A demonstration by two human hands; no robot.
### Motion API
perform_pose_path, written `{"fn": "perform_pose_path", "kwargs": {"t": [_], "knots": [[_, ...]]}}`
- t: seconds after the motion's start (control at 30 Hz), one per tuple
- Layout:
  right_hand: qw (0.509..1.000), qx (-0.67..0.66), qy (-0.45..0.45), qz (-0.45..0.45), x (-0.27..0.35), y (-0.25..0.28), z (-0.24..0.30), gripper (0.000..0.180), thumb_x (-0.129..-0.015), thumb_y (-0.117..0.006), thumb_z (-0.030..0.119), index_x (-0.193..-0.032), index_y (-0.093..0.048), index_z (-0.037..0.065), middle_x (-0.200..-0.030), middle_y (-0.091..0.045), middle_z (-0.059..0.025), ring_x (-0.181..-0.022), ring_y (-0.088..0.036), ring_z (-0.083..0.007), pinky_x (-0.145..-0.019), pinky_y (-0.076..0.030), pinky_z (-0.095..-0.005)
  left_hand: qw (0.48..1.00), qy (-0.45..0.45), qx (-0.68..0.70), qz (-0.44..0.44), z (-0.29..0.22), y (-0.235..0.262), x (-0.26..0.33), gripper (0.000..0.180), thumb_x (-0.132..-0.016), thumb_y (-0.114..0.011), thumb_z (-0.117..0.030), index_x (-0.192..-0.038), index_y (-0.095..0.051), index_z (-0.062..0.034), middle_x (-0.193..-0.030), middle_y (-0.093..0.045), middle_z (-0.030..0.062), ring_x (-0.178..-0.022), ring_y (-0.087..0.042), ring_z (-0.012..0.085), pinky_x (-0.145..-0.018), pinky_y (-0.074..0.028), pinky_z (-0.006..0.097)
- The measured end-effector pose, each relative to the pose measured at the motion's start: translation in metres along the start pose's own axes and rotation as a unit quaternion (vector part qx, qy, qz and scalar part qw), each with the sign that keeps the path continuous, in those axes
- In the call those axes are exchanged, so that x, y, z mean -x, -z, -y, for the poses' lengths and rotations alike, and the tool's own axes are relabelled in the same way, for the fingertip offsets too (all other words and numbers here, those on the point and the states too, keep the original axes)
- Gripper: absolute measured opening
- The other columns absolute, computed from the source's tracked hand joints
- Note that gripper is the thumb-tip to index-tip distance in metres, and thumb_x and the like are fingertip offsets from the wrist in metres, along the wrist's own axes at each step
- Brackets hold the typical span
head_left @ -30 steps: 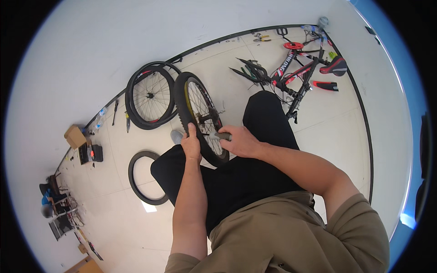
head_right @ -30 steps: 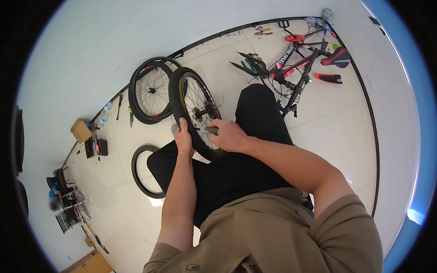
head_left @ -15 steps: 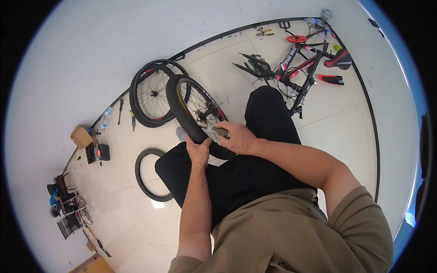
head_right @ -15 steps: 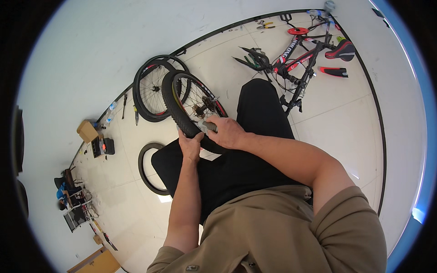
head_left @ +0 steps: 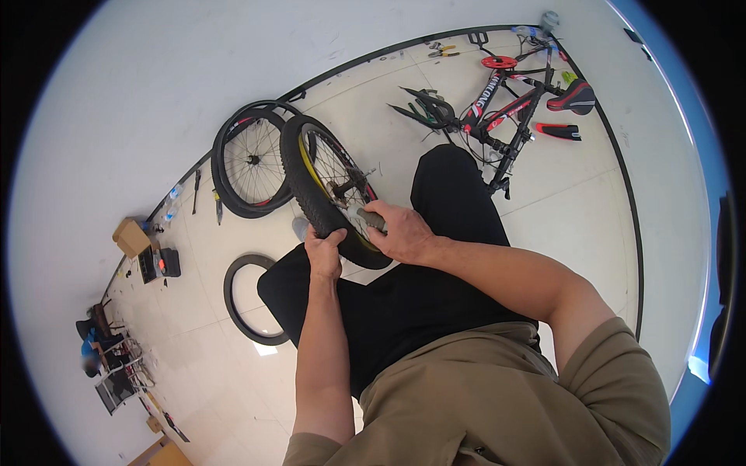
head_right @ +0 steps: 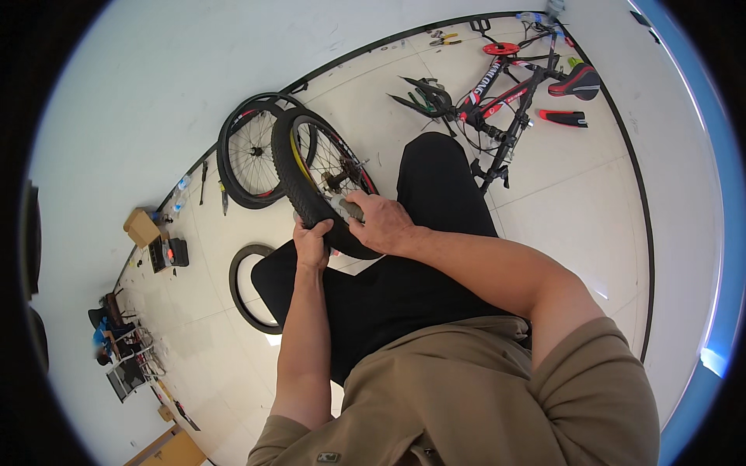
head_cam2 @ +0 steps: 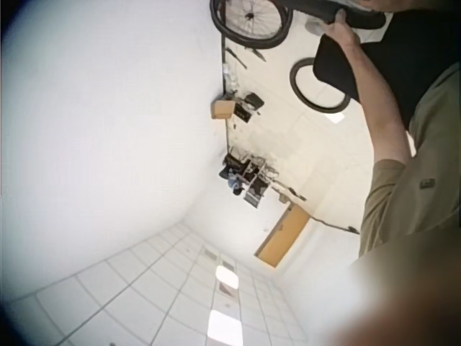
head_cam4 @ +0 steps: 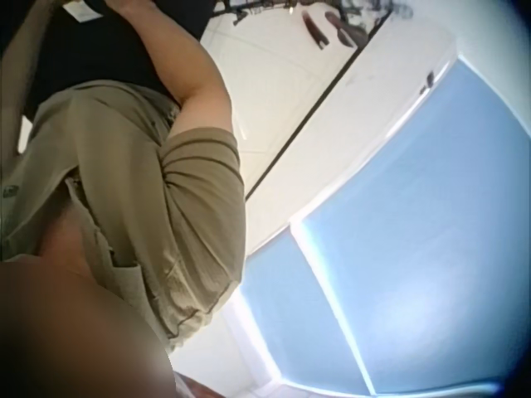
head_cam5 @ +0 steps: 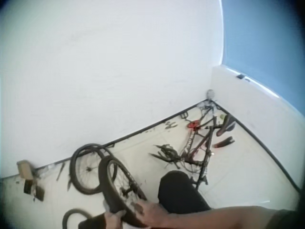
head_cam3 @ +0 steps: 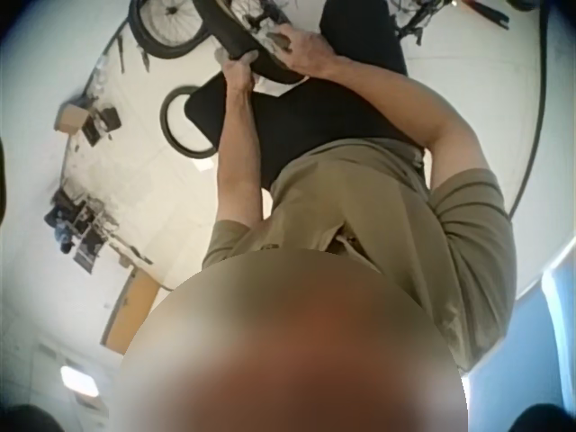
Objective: The person removes a bicycle tire from a wheel using tire levers, then installs a new tire onto the same wheel by hand and with tire levers. The person works while seated on a chair on the floor.
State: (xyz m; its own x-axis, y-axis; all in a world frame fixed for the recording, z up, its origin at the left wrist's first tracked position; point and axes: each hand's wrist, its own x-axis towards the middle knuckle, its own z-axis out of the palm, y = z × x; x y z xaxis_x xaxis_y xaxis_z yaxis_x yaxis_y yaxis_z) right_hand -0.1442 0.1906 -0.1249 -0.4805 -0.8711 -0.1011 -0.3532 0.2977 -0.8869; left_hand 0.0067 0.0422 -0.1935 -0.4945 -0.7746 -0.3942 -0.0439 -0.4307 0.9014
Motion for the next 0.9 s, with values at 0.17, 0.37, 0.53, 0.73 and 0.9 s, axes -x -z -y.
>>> {"fn": "perform_pose_path", "kwargs": {"t": [0.17, 0.37, 0.53, 0.73, 0.9], "knots": [[0.998, 0.018, 0.031, -0.048, 0.002, -0.006, 0.001, 0.039, -0.091, -0.066, 0.023, -0.124, -0.056, 0.004, -0.099, -0.068, -0.0246, -0.091, -0.067, -0.0439, -0.082, -0.054, -0.0492, 0.999, 0.001, 0.025, 0.030, 0.004, 0.003, -0.004, 0.035, -0.078, -0.065, 0.013, -0.111, -0.063, -0.0013, -0.098, -0.069, 0.0085, -0.086, -0.069, 0.0228, -0.081, -0.057, 0.036], [0.995, 0.057, 0.076, -0.037, 0.000, -0.005, -0.006, 0.036, -0.091, -0.066, 0.024, -0.121, -0.055, 0.006, -0.092, -0.068, -0.0235, -0.087, -0.067, -0.0436, -0.078, -0.054, -0.0514, 0.999, 0.002, 0.019, 0.031, 0.003, -0.002, -0.002, 0.033, -0.078, -0.065, 0.013, -0.108, -0.064, -0.0012, -0.097, -0.070, 0.0080, -0.085, -0.069, 0.0224, -0.081, -0.057, 0.035], [0.986, 0.150, 0.059, 0.029, 0.004, 0.002, 0.012, 0.029, -0.092, -0.063, 0.023, -0.112, -0.054, 0.005, -0.085, -0.068, -0.0218, -0.082, -0.068, -0.0424, -0.074, -0.055, -0.0517, 0.999, 0.011, -0.001, 0.036, 0.002, -0.003, 0.000, 0.034, -0.075, -0.068, 0.013, -0.106, -0.065, -0.0013, -0.096, -0.070, 0.0073, -0.084, -0.069, 0.0218, -0.080, -0.056, 0.035], [0.982, 0.165, 0.010, 0.093, 0.014, 0.005, 0.030, 0.028, -0.091, -0.063, 0.022, -0.110, -0.052, 0.003, -0.083, -0.069, -0.0215, -0.081, -0.069, -0.0424, -0.074, -0.055, -0.0520, 1.000, 0.009, -0.010, 0.014, -0.002, -0.005, 0.004, 0.031, -0.075, -0.071, 0.010, -0.103, -0.065, -0.0020, -0.093, -0.069, 0.0059, -0.080, -0.068, 0.0198, -0.078, -0.056, 0.034], [0.996, 0.083, -0.004, 0.037, 0.017, -0.001, 0.022, 0.034, -0.090, -0.064, 0.021, -0.117, -0.053, 0.004, -0.091, -0.069, -0.0223, -0.088, -0.069, -0.0426, -0.078, -0.054, -0.0525, 1.000, 0.019, 0.003, 0.022, -0.001, -0.006, 0.003, 0.028, -0.079, -0.072, 0.007, -0.104, -0.064, -0.0027, -0.094, -0.069, 0.0055, -0.083, -0.067, 0.0194, -0.080, -0.056, 0.035]]}}
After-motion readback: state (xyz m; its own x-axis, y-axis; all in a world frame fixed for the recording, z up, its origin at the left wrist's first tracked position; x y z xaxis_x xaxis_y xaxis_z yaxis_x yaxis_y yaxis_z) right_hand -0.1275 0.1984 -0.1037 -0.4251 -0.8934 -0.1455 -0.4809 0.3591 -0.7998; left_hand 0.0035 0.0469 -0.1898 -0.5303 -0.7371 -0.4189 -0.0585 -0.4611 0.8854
